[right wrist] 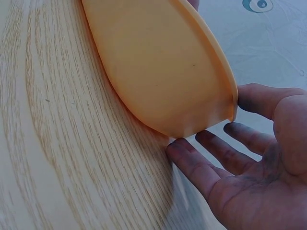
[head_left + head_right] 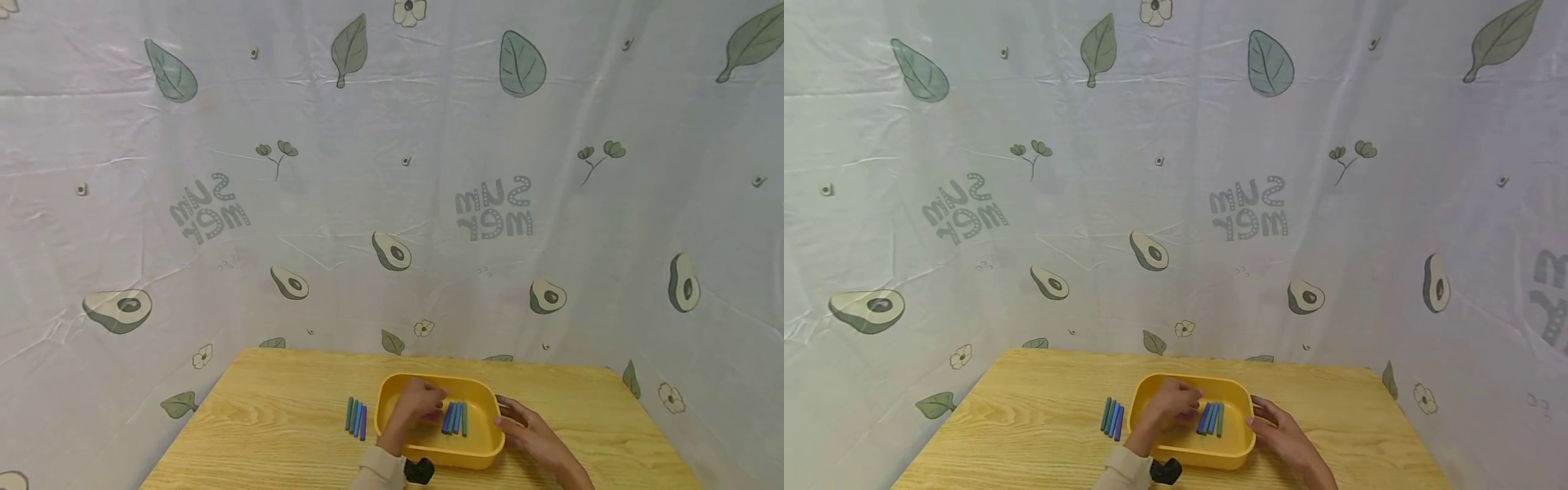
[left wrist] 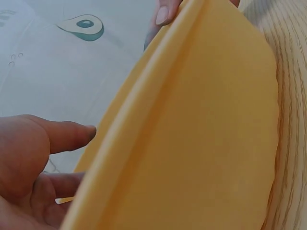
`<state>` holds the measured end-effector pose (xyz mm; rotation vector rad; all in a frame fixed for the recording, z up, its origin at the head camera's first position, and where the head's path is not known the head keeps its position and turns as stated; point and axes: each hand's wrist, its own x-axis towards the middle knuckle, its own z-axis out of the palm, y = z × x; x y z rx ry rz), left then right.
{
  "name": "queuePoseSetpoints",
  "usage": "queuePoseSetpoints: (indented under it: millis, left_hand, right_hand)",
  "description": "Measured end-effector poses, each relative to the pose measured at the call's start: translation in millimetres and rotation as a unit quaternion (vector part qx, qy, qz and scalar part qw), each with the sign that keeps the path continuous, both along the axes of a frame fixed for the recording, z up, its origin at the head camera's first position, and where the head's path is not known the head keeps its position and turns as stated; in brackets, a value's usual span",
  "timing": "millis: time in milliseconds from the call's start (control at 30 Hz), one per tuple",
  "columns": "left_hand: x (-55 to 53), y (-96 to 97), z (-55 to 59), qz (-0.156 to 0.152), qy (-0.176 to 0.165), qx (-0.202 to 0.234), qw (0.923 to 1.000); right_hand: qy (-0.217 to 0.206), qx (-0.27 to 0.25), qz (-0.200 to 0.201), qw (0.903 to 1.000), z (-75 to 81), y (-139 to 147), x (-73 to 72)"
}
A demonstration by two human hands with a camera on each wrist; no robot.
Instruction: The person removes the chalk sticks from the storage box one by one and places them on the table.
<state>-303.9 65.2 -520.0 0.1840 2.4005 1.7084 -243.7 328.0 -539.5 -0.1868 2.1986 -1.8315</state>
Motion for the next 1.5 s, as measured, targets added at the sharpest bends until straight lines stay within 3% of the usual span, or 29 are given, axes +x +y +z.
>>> queuePoseSetpoints:
  millis: [333, 500, 733, 933, 1267, 1500]
  left_hand:
    - [2.3, 13.0, -9.1, 0.021, -0.006, -0.003, 0.9998]
    - [1.1, 17.1, -12.7, 0.026, 0.013, -0.011, 0.9995]
    - [0.0, 24.4, -14.6, 0.053, 0.072, -0.087, 0.9922]
    - [1.1, 25.7, -13.6, 0.060, 0.090, -0.149, 0.9829]
    - [-1.1, 22.7, -11.6, 0.048, 0.058, -0.134, 0.9881]
    - [-3.8, 22.9, -10.4, 0.048, 0.049, -0.148, 0.9867]
  right_hand:
    - [0.007, -0.003, 0.004, 1.0000, 1.4, -1, 4.2]
    - [0.010, -0.003, 0.004, 0.9999, 2.6, -2, 4.1]
    - [0.007, -0.002, 0.003, 1.0000, 2.2, -1, 2.9]
    - [0.007, -0.004, 0.006, 0.9999, 1.1, -1, 2.7]
    - [-0.002, 0.002, 0.003, 1.0000, 1.9, -1, 2.2]
    - [-0.004, 0.001, 0.004, 1.0000, 1.0, 0, 1.6]
